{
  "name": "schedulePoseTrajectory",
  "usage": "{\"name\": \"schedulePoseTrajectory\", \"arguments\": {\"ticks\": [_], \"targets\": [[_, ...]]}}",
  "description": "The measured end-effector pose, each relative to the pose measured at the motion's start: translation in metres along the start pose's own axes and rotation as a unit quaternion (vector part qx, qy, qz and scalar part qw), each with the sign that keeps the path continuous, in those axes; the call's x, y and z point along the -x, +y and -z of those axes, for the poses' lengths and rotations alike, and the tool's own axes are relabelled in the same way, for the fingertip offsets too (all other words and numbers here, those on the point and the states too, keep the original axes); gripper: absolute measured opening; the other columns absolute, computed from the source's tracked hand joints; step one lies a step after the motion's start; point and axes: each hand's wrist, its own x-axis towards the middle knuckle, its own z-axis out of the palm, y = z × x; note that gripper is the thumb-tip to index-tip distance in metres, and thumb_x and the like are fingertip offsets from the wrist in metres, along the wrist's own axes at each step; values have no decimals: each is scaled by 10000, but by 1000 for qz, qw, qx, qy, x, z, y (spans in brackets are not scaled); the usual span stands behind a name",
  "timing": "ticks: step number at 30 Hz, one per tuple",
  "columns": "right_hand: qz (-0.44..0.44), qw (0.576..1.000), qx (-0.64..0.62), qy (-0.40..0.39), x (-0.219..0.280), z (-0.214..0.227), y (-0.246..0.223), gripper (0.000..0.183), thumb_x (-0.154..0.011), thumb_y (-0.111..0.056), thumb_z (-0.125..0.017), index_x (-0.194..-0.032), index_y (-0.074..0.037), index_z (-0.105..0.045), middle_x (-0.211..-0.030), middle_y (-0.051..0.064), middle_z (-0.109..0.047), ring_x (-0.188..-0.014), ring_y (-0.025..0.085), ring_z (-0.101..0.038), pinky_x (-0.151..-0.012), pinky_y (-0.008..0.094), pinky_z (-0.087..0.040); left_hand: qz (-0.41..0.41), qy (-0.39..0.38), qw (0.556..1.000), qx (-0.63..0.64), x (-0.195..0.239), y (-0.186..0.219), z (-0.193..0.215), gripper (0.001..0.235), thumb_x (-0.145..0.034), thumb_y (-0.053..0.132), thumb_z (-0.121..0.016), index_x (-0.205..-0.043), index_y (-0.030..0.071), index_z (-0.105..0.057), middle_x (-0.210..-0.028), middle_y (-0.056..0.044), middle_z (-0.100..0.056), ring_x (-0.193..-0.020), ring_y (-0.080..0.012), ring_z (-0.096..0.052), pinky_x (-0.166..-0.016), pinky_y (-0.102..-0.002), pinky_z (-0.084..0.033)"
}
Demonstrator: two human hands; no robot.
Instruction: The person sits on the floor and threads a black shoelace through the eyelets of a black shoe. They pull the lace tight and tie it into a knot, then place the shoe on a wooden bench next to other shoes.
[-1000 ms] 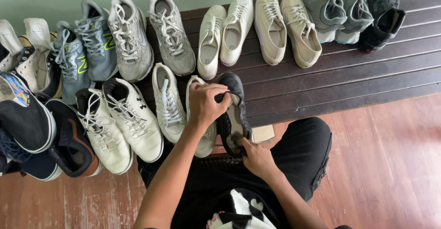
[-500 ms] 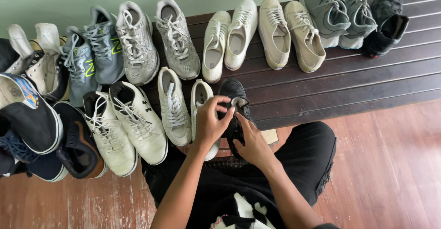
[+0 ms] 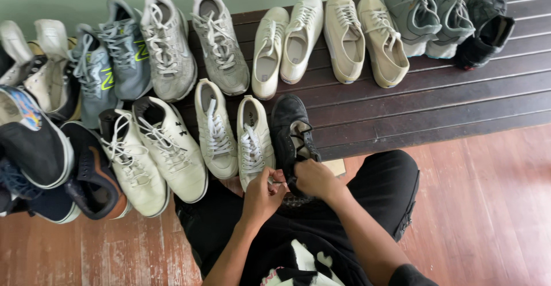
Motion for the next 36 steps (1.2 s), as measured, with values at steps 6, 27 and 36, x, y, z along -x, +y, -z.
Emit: {"name": "schedulePoseTrajectory", "arguments": {"ticks": [6, 27, 36], "targets": [[-4, 1000, 13, 8, -5, 32, -37, 577, -797, -33, -482, -1350, 106, -571, -1585, 331, -391, -1003, 597, -717, -859, 664, -614, 32, -19, 998, 49, 5, 8, 8, 247, -906, 256, -806, -1009, 87, -658, -733, -177, -760, -687, -336, -786, -634, -386, -611], [0, 974, -187, 129, -76, -4, 10, 927, -921, -197, -659, -1689, -63, -157, -1708, 252, -273, -1583, 483, -251, -1203, 574, -373, -31, -51, 998, -20, 13, -6, -13, 562, -924, 459, -808, -1314, 130, -573, -1059, -51, -666, -644, -157, -731, -585, -324, -596], [51, 972, -140, 182, -61, -5, 4, 877, -893, -29, -593, -1677, -18, -200, -1711, 255, -268, -1546, 496, -312, -1133, 563, -447, -132, -64, 982, -119, 8, -11, -34, 545, -1017, 588, -578, -1410, 213, -623, -1193, -92, -649, -641, -197, -745, -526, -403, -583]]}}
